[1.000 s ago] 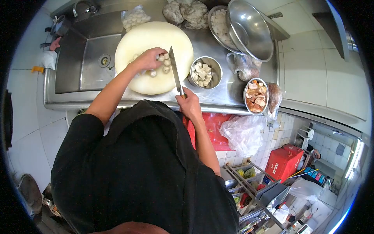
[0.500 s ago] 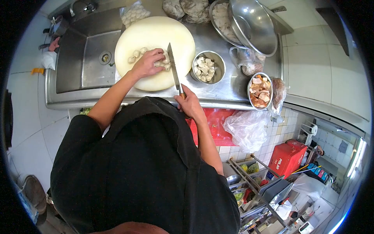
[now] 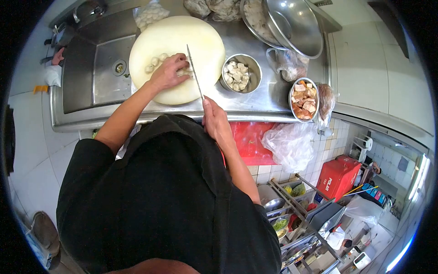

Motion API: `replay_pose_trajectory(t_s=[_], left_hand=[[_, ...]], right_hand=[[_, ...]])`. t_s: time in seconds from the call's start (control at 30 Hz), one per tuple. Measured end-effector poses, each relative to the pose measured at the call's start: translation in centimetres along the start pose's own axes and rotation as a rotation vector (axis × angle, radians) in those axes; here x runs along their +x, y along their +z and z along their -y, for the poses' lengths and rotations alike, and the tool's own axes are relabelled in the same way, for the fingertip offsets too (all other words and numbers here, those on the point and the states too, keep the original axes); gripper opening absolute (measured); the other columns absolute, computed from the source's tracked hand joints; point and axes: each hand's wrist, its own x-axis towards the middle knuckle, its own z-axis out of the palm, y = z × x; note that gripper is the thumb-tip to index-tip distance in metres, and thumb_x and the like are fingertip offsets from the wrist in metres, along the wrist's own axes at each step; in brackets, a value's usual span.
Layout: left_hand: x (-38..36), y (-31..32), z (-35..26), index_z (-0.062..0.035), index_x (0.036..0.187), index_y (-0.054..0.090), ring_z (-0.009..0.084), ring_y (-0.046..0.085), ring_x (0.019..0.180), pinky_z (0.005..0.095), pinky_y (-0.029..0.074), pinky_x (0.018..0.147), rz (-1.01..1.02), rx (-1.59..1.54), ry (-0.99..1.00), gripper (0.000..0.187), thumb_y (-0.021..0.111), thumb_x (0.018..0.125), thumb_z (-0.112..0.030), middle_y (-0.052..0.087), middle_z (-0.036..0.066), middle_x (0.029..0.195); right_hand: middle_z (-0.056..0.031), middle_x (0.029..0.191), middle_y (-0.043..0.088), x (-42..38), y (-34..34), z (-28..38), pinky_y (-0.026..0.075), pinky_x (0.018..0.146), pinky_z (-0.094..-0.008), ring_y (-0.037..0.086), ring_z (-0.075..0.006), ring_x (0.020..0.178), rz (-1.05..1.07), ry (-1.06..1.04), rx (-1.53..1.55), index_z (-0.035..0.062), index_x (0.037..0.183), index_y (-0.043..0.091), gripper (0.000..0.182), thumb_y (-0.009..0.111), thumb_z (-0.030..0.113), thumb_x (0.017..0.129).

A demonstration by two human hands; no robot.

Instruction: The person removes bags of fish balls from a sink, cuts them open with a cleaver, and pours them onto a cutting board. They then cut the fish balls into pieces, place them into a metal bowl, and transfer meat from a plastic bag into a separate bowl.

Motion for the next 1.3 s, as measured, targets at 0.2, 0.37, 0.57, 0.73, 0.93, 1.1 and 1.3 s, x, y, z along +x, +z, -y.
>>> replay_pose_trajectory(t_s=[0.2,0.37,0.57,0.73,0.93,1.1,1.3], left_hand=[[0.1,0.1,0.0,-0.0040,0.110,0.071,0.0353,0.060,0.115,0.0439,0.048,0.100,0.005,0.009,-0.010,0.037,0.079,0.080,-0.024,0.059,0.014,0.126],[0.0,0.1,0.0,-0.0047,0.111,0.072,0.0356,0.060,0.115,0.0439,0.048,0.100,-0.017,0.001,-0.001,0.037,0.079,0.080,-0.024,0.061,0.015,0.125],[0.4,0.4,0.3,-0.0052,0.112,0.073,0.0359,0.061,0.110,0.0439,0.049,0.097,-0.031,0.016,0.015,0.038,0.080,0.079,-0.023,0.062,0.015,0.121],[0.4,0.5,0.5,-0.0060,0.112,0.073,0.0351,0.061,0.109,0.0438,0.049,0.096,-0.037,-0.014,0.036,0.039,0.080,0.078,-0.024,0.064,0.014,0.120],[0.3,0.7,0.5,-0.0082,0.109,0.074,0.0335,0.063,0.106,0.0422,0.050,0.095,-0.104,0.054,0.052,0.037,0.081,0.076,-0.022,0.064,0.013,0.120],[0.1,-1.1,2.2,-0.0069,0.116,0.070,0.0337,0.060,0.119,0.0421,0.047,0.106,0.073,-0.118,-0.022,0.044,0.081,0.076,-0.021,0.060,0.015,0.132],[-0.8,-4.4,2.0,-0.0050,0.125,0.063,0.0368,0.054,0.129,0.0421,0.043,0.111,0.291,-0.043,0.034,0.053,0.079,0.075,-0.015,0.056,0.017,0.141]], right_hand=[[-0.0073,0.063,0.056,0.3,0.8,-1.4,0.047,0.058,-0.0359,0.053,-0.0160,0.056,-0.003,0.002,-0.003,0.0047,0.143,0.058,0.051,0.042,0.041,0.111],[-0.0239,0.087,0.069,0.8,1.3,-1.5,0.052,0.080,-0.0425,0.068,-0.0333,0.081,-0.049,-0.026,-0.105,0.0022,0.141,0.059,0.050,0.041,0.038,0.111],[-0.0346,0.117,0.066,1.9,2.2,-2.0,0.047,0.101,-0.0482,0.062,-0.0492,0.118,-0.098,-0.090,-0.142,-0.0019,0.136,0.060,0.050,0.042,0.037,0.110],[-0.0354,0.119,0.065,4.9,2.7,-2.4,0.047,0.101,-0.0488,0.061,-0.0499,0.118,-0.073,-0.080,-0.111,-0.0020,0.134,0.062,0.052,0.041,0.038,0.109],[-0.0223,0.086,0.065,2.1,0.6,-3.9,0.049,0.072,-0.0417,0.065,-0.0331,0.078,-0.024,-0.014,-0.141,-0.0017,0.127,0.062,0.052,0.041,0.043,0.109],[-0.0054,0.060,0.055,0.2,-0.4,-0.7,0.043,0.047,-0.0325,0.052,-0.0155,0.047,0.016,0.081,-0.015,0.0019,0.131,0.060,0.050,0.041,0.044,0.110],[-0.0043,0.061,0.054,0.0,0.6,0.0,0.044,0.049,-0.0321,0.052,-0.0145,0.047,0.026,0.053,0.042,0.0031,0.141,0.059,0.052,0.043,0.042,0.110]])
